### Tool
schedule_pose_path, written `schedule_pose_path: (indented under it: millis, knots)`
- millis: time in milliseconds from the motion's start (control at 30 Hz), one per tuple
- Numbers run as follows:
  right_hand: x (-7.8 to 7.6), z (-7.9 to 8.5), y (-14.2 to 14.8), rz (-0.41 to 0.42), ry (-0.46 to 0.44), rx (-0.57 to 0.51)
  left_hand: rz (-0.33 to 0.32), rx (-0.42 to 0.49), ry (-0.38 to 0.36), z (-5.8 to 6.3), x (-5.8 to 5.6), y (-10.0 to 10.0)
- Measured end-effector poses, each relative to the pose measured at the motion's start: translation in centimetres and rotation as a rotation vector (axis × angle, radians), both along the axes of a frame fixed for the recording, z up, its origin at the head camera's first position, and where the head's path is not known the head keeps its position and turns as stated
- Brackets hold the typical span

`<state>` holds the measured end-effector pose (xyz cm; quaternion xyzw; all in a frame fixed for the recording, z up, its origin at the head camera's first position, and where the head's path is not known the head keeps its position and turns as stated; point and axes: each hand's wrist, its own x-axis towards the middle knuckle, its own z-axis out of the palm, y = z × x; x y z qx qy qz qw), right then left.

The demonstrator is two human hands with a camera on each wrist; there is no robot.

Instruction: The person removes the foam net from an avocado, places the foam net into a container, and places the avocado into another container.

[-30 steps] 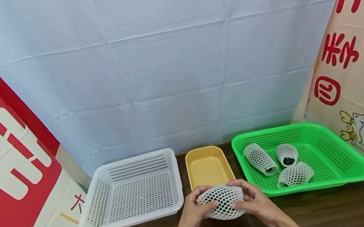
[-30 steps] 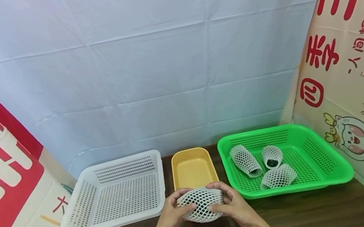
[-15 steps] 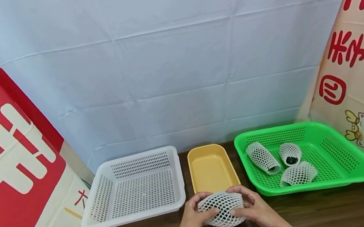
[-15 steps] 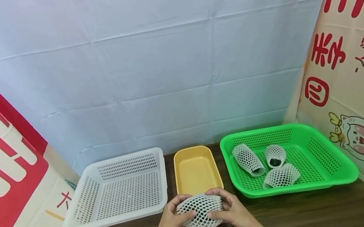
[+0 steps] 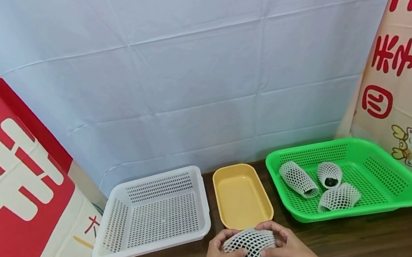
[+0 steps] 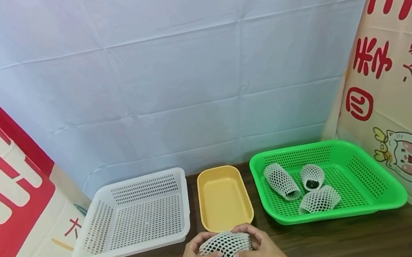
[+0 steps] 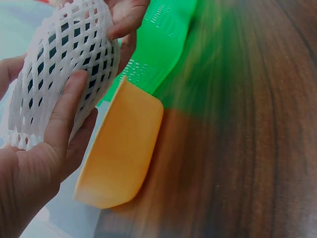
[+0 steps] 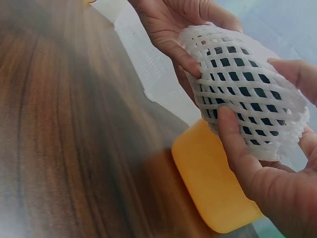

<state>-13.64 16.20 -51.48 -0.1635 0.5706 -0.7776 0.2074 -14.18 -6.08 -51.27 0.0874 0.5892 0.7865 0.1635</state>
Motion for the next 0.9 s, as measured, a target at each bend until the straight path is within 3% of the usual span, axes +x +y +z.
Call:
schedule_pose_path:
  millis: [167, 400, 533, 700, 900]
  knots:
    - [0.0, -1.4, 0.1, 0.038, -0.058, -0.043, 0.003, -0.08, -0.021, -0.4, 0.3, -0.5]
    - [0.8, -1.5, -0.1, 0.063, -0.119, -0.054, -0.005, -0.114, -0.056, -1.4, 0.6, -0.6]
    - [0.9, -2.2, -0.1, 0.038, -0.139, -0.031, -0.003, -0.153, -0.059, -2.1, 0.6, -0.7]
    - [1.0, -3.0, -0.2, 0.011, -0.103, 0.012, 0.012, -0.193, -0.064, -2.7, 0.7, -0.8]
    - [1.4, -2.6, -0.6, -0.039, -0.162, 0.061, 0.026, -0.209, -0.069, -3.2, 0.8, -0.8]
